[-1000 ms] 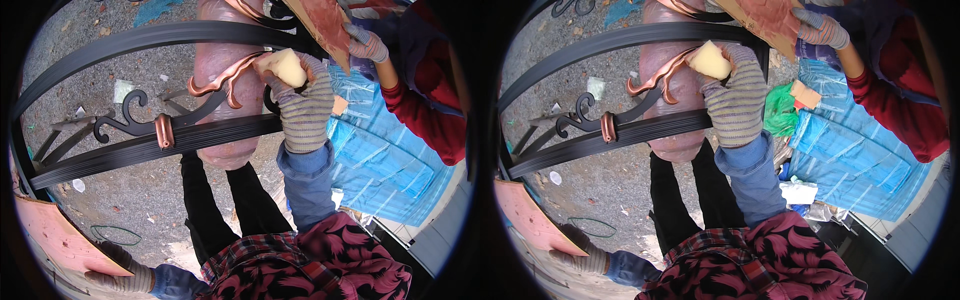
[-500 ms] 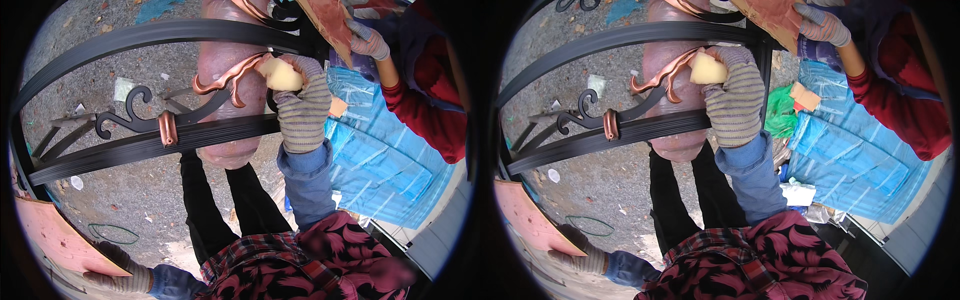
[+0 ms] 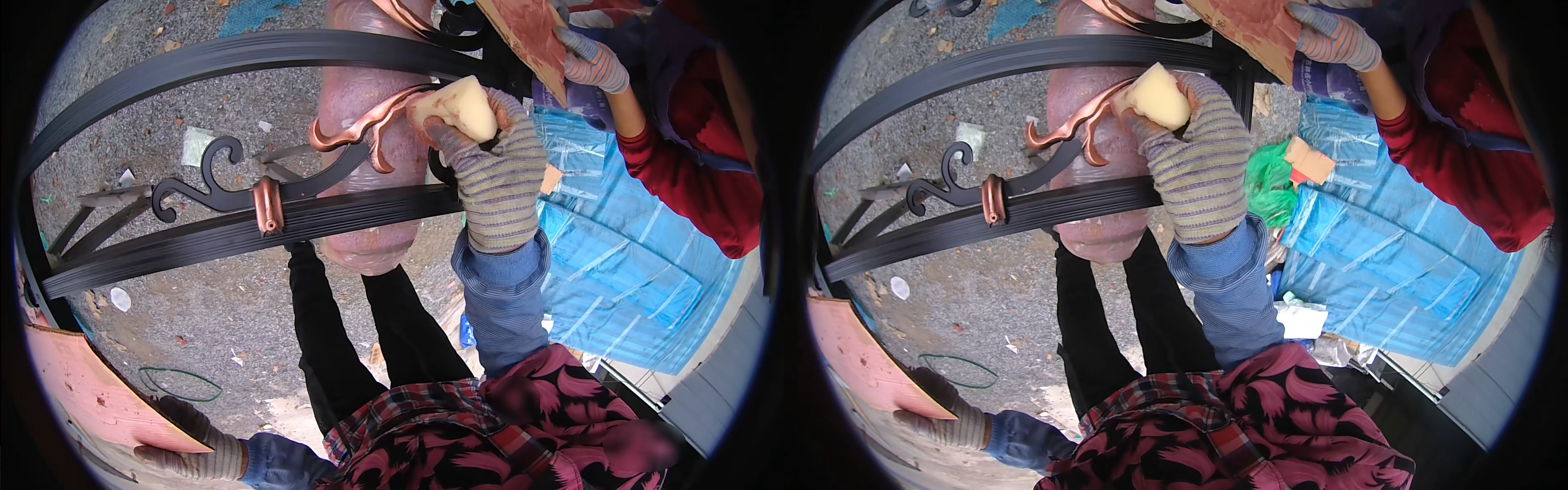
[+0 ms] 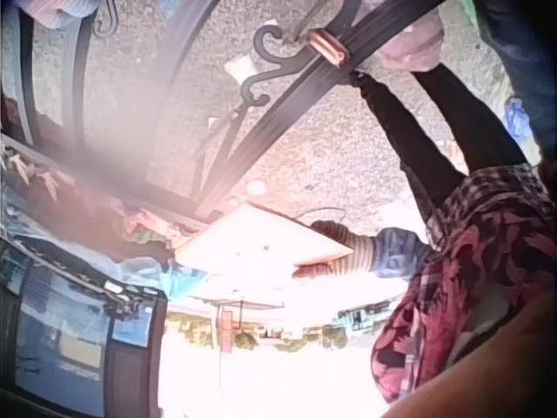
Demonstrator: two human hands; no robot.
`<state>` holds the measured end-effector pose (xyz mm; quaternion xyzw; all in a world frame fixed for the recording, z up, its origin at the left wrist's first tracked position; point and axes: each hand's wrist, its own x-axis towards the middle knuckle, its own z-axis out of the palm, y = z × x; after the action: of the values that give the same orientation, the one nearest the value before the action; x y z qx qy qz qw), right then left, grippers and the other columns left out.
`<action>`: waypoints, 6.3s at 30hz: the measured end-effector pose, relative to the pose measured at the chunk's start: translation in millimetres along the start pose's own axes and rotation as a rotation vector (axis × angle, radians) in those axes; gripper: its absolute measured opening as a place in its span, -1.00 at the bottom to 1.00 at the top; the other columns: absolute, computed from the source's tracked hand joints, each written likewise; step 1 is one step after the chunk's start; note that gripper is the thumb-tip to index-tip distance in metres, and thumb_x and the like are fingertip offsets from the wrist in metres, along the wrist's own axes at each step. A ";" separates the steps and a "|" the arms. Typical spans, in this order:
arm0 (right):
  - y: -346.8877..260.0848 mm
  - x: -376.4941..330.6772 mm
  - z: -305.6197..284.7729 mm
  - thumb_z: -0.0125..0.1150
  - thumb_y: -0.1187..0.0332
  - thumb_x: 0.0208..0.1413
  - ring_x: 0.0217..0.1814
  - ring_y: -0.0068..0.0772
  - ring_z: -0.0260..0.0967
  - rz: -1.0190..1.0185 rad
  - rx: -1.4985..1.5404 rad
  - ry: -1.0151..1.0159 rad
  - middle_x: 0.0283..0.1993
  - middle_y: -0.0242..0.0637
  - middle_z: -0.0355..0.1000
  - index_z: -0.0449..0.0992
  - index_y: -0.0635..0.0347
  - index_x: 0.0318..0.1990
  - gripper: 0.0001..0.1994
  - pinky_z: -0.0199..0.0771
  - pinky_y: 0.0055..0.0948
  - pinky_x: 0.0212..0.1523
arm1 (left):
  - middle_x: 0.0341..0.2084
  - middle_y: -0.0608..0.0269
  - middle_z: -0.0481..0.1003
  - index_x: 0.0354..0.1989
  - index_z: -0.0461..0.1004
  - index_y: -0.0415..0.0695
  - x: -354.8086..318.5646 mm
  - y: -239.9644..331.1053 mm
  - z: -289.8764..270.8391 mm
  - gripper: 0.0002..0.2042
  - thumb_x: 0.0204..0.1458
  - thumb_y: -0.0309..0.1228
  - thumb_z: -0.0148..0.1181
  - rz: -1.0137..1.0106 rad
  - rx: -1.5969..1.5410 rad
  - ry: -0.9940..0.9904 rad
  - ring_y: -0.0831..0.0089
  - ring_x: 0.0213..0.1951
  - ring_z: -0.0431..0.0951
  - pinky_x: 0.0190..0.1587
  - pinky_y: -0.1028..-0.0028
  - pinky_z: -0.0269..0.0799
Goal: The person applies copper-colored paint to the ornate scrollwork of a black metal gate using a sponge. They hold a paint-soaked board in the other hand and repeatedly dab the sponge onto the gate's decorative elements. Another person is visible working on a different section of the gate in the background.
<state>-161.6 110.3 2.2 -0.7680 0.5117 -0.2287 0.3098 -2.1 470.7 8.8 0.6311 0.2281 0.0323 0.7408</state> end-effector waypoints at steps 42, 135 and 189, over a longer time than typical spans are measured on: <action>-31.8 -14.8 -49.7 0.26 0.47 -0.22 -0.42 -0.59 0.32 0.418 0.489 0.063 -0.38 -0.30 0.38 0.35 0.34 -0.23 -0.66 0.34 -0.68 -0.43 | -0.06 0.13 0.27 -0.05 0.28 -0.23 -24.6 65.4 46.5 -0.61 -0.09 -0.39 0.10 0.052 -0.280 0.028 0.37 -0.01 0.24 0.08 0.44 0.09; -81.6 -40.6 -49.5 0.28 0.33 -0.23 -0.66 -0.76 0.16 0.579 0.519 0.330 -0.53 -0.46 0.32 0.33 0.22 -0.24 -0.63 0.07 -0.80 -0.69 | -0.12 -0.04 0.25 -0.12 0.22 -0.42 120.6 104.2 146.4 -0.60 -0.08 -0.39 0.09 -0.171 -0.171 -0.295 0.19 -0.01 0.20 0.10 0.24 0.05; -1.8 32.9 -75.1 0.38 0.22 -0.37 -0.28 -0.30 0.39 -1.033 -0.577 -0.853 -0.31 -0.20 0.41 0.43 0.20 -0.24 -0.54 0.39 -0.45 -0.25 | 0.10 0.09 0.06 0.12 0.02 -0.28 -344.6 -61.5 -39.7 -0.33 -0.02 0.03 -0.13 -0.340 -0.076 0.351 0.24 0.09 0.10 0.13 0.28 0.03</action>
<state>-198.4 62.1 57.4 -0.9849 -0.0415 0.1175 0.1201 -339.9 379.1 48.8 0.5402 0.4546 0.0249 0.7078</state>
